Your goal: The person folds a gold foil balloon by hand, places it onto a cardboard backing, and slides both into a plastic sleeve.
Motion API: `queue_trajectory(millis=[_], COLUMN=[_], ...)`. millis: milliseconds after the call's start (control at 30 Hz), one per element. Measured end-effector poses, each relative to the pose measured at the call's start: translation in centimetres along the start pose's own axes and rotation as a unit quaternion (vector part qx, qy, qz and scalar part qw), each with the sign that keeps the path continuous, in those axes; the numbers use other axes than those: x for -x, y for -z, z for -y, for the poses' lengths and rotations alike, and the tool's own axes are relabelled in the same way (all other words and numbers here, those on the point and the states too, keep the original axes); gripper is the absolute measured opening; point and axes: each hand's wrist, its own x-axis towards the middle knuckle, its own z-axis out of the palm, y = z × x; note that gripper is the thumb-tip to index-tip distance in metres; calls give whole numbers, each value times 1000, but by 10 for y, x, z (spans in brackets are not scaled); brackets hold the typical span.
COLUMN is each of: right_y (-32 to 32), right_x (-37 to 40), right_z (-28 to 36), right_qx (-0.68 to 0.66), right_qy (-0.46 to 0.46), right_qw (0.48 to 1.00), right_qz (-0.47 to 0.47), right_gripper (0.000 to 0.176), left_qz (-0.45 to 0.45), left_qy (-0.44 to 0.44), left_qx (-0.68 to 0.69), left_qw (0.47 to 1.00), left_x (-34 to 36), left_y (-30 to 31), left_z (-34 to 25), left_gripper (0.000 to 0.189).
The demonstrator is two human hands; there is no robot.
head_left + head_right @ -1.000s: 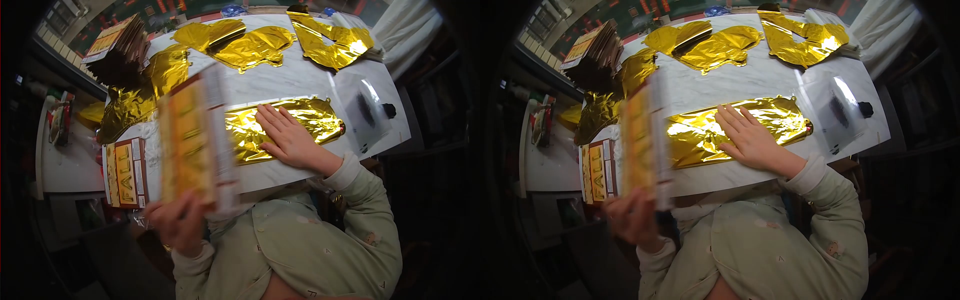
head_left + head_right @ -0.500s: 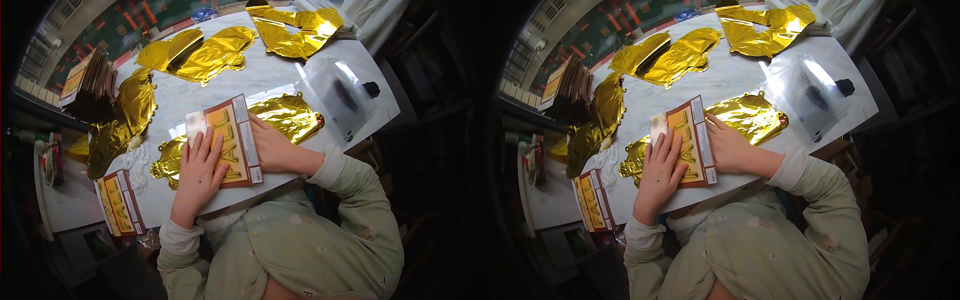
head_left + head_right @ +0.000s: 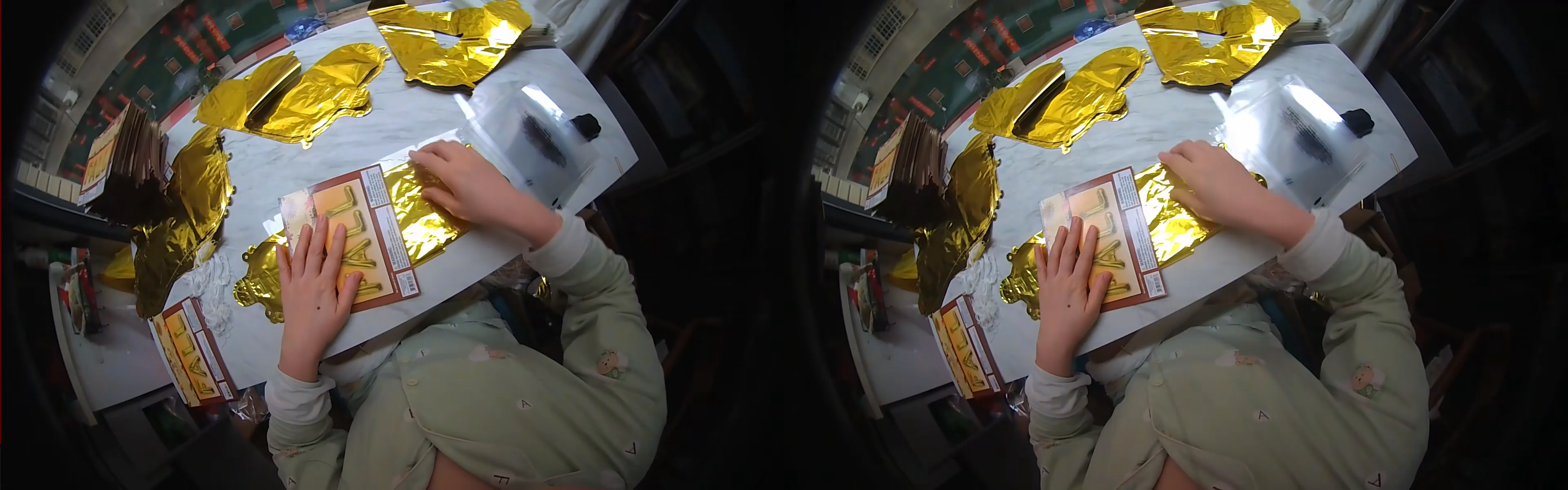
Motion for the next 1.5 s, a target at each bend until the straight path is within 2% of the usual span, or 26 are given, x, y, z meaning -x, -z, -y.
queue_trajectory(millis=[33,100,167,333,367,433,600,667,800,900,1000,1100,1133,1267,1367,1433,1467,1500], right_y=[5,15,15,16,17,20,20,22,15,20,35,39,38,39,48,61,65,67], right_x=[-7,-23,-35,-70,-76,-87,-99,-106,-118,-127,-144,-149,-153,-147,-151,-160,-167,-175], right_z=[-1,-3,-13,-14,-16,-13,-7,-4,-22,-24,-21,-15,-13,-5,2,22,37,52], right_qx=[2,22,45,77,79,80,119,130,119,98,39,-3,43,83,78,119,184,183], right_qy=[-3,-19,2,-112,-114,-149,-151,-144,-136,-169,-174,-198,-187,-183,-204,-190,-167,-168], right_qw=[1000,998,997,967,967,941,934,917,905,894,869,855,852,866,840,821,811,811], right_qz=[-2,64,66,217,216,294,301,347,386,403,461,480,486,458,496,525,529,529], right_gripper=[53,45,45,58,58,56,54,54,53,48,41,44,45,42,38,36,34,34], left_qz=[-4,-14,-2,-16,-28,-27,-31,-72,-55,-62,-67,-76,-72,-53,-50,-43,-36,-35], left_qy=[2,-5,1,4,-2,3,30,3,1,7,-1,2,12,24,27,32,39,38], left_qx=[-8,-22,-32,15,26,42,51,31,13,31,34,30,10,-21,-17,-12,-6,-6], left_qw=[1000,1000,999,1000,999,999,998,997,998,998,997,997,997,998,998,998,999,999], left_x=[0,-1,-4,-13,-14,-17,-16,-16,-15,-14,-12,-11,-9,-6,-5,-5,-5,-5], left_y=[0,6,15,14,12,9,-3,-8,-8,-12,-15,-16,-15,-10,-13,-14,-14,-14], left_z=[-1,-4,-8,-22,-23,-23,-21,-19,-17,-16,-13,-14,-14,-13,-11,-12,-13,-13], left_gripper=[67,67,69,66,65,66,70,71,71,71,72,73,73,74,74,74,75,75])
